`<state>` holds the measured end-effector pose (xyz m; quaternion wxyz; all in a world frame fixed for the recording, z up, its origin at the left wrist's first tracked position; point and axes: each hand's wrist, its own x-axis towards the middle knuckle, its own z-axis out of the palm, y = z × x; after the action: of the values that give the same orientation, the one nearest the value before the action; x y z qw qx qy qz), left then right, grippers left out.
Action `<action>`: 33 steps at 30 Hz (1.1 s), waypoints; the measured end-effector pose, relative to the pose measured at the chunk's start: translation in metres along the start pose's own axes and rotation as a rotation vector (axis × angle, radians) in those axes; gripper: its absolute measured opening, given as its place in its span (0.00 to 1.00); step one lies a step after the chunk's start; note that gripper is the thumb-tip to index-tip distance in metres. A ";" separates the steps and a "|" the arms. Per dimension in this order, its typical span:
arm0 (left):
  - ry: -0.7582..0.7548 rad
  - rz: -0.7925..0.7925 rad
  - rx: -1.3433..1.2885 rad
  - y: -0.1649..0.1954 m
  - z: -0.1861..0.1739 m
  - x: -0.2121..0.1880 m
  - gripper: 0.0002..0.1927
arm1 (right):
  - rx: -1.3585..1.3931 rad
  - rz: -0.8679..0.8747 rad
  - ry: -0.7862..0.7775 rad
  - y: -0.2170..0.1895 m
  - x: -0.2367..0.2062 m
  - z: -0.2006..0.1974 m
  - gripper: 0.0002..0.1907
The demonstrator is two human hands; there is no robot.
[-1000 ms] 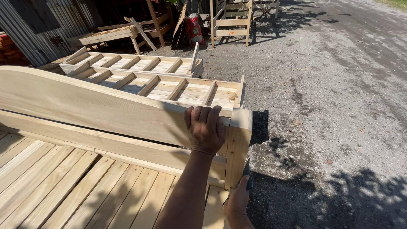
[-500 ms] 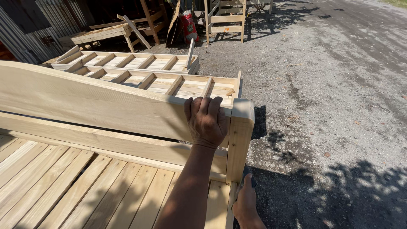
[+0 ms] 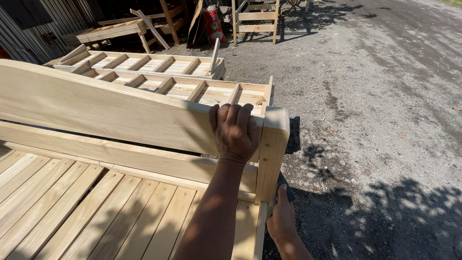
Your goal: The person sands a large wooden bench or bed frame outdoors, using a folded piece of sandpaper by hand. They work along the curved top rail, then the flat side panels and the corner post, moving progressively along the frame and steadying the wood with the other hand.
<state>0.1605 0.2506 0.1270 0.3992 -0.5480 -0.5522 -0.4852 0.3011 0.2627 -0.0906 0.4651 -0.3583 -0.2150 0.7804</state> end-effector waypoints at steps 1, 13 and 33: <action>0.001 0.003 -0.002 0.000 0.000 0.000 0.10 | 0.007 -0.129 -0.095 -0.007 0.004 0.005 0.29; 0.002 0.022 0.003 0.002 -0.003 0.002 0.10 | -0.858 -1.124 -0.293 -0.024 -0.048 0.051 0.34; -0.005 -0.058 -0.158 -0.007 -0.036 0.022 0.15 | -1.641 -1.772 -0.097 -0.099 -0.008 0.079 0.32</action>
<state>0.1486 0.2205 0.1558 0.3393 -0.5626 -0.5288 -0.5373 0.3006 0.3026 0.0299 0.4642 -0.2455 -0.8348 -0.1656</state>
